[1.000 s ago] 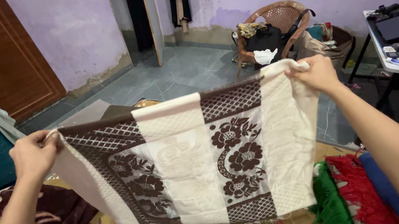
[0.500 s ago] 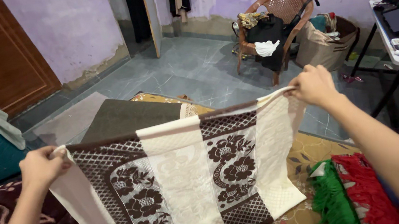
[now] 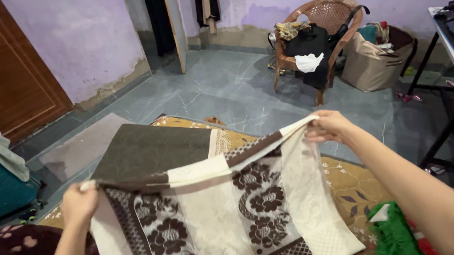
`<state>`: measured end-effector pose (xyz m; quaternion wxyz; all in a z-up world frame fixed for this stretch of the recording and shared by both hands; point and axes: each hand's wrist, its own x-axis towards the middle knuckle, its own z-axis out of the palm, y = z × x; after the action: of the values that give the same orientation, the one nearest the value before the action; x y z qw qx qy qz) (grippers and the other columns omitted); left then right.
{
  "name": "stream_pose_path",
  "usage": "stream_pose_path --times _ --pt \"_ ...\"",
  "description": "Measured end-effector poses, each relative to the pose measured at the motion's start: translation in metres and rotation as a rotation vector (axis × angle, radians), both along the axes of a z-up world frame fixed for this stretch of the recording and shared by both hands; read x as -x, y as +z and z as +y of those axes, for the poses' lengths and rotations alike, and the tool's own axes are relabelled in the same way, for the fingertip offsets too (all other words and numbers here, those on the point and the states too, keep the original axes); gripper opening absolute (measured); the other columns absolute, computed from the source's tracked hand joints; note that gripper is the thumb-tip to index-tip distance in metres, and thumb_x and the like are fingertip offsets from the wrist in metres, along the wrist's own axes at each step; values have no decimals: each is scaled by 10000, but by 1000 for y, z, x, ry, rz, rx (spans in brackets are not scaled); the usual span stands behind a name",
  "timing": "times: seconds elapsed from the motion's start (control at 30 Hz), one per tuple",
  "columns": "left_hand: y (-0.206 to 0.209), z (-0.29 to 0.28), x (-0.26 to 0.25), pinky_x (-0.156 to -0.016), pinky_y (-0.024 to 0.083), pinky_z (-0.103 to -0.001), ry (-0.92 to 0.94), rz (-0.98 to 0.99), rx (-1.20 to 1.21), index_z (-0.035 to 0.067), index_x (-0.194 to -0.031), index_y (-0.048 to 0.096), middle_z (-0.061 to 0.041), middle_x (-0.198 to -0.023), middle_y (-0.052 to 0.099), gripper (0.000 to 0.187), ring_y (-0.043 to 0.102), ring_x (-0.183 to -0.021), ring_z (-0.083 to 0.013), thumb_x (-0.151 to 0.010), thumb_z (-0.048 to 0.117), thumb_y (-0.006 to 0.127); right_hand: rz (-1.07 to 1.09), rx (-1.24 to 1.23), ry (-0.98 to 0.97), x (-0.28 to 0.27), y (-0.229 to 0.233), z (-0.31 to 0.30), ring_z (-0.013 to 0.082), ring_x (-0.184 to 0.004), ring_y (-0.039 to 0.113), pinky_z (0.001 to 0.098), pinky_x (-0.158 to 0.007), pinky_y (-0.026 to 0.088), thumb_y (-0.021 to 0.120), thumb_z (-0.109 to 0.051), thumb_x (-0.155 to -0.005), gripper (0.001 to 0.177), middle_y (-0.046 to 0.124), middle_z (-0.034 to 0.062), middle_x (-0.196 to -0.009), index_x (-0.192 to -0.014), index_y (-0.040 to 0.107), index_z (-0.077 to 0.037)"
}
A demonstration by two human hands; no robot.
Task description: The person folds a patterned white and brown cloth on a bed, smoothing it and aligning the edges. They then unfold the cloth, shake it out, and refold it into a compact rectangle.
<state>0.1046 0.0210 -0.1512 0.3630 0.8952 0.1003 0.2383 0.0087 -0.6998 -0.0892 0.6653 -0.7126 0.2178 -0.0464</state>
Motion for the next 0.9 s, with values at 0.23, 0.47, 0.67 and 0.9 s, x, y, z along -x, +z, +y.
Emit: stream_pose_path --times 0.23,0.47,0.67,0.9 --pt "161 -14 -52 -879 518 -352 -225 -682 144 5 -1134 585 -105 -1123 677 112 637 -1022 -192 -1080 69 660 -626 -16 -72 -38 110 -48 149 -812 628 373 -726 535 502 110 -904 382 652 25 -994 -1172 632 -130" --pt "212 22 25 -915 536 -253 -549 -584 219 -6 -1181 647 -34 -1108 706 115 668 -1041 -106 -1130 94 674 -509 382 -34 48 129 -87 119 -744 532 293 -668 433 578 35 -912 335 624 -12 -869 -1210 661 -94" --pt "103 100 115 -871 588 -433 -478 368 -243 74 -876 815 -67 -1021 680 255 687 -970 -238 -775 292 902 173 683 639 154 39 -114 105 -722 604 272 -671 499 649 -26 -783 374 780 -7 -834 -1100 835 -98" --pt "-39 125 153 -879 563 -311 -728 603 -343 188 -893 914 -10 -887 782 234 665 -946 -175 -742 367 925 558 558 891 185 -77 -90 88 -701 570 243 -565 445 766 -155 -863 326 724 -29 -856 -1178 849 -155"
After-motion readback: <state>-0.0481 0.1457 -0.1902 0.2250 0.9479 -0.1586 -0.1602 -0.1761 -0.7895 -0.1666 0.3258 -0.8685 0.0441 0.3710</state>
